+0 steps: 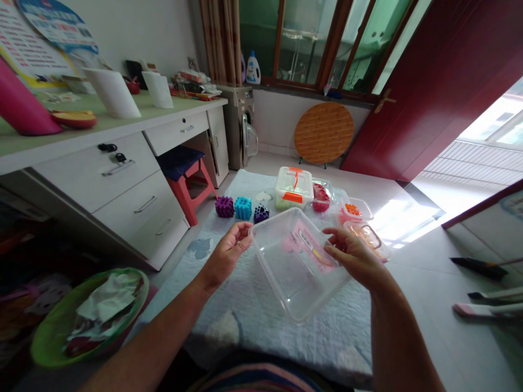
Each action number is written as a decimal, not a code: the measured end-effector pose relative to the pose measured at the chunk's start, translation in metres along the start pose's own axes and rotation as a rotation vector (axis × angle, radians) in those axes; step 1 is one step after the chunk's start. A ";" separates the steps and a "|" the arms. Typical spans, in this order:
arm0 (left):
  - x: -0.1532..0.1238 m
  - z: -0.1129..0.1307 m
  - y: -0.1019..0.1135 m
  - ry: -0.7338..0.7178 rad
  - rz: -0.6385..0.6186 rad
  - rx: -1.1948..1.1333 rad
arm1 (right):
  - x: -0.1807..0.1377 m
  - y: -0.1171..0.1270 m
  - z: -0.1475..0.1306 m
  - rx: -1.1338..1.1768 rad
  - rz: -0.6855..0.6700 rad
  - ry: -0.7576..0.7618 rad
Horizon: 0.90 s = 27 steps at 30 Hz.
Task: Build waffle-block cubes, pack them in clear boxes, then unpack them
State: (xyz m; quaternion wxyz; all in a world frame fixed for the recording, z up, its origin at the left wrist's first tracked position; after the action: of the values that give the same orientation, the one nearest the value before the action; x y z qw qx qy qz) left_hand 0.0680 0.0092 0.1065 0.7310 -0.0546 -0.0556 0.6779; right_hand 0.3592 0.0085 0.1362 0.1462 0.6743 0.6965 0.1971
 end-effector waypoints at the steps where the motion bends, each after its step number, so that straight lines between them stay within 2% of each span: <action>1: -0.004 0.000 0.000 0.008 0.006 0.001 | 0.009 0.002 0.000 0.006 -0.004 0.006; 6: -0.024 -0.002 -0.011 0.092 -0.149 0.037 | 0.042 0.006 0.004 0.003 0.035 0.033; 9: -0.027 0.001 -0.011 0.092 -0.137 0.108 | 0.035 0.015 0.015 -0.012 0.144 0.033; 12: -0.024 0.004 -0.011 0.076 -0.127 0.163 | 0.015 0.025 0.033 0.038 0.244 -0.044; 16: -0.026 0.004 -0.018 0.096 -0.194 0.167 | 0.001 0.018 0.047 0.221 0.235 -0.177; 19: -0.029 0.003 -0.020 0.122 -0.280 0.193 | 0.006 0.007 0.041 0.301 0.230 -0.162; 23: -0.024 0.005 -0.009 0.122 -0.338 0.247 | 0.017 -0.001 0.037 0.288 0.223 -0.138; 27: -0.009 0.010 0.003 0.116 -0.370 0.336 | 0.020 0.005 0.043 0.278 0.231 -0.140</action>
State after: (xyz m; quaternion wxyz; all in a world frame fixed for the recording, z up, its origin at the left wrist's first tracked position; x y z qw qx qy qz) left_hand 0.0628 0.0010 0.1163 0.8435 0.0400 0.0906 0.5280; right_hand 0.3827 0.0323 0.1024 0.0761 0.7756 0.6230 0.0671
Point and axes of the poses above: each hand's wrist, its own x-axis towards the middle knuckle, its own y-axis out of the back of the hand, z = x × y, the point moved 8 cm from there along x, towards the middle knuckle, and after that the axes turned 3 degrees about z, right-handed, at the moved point
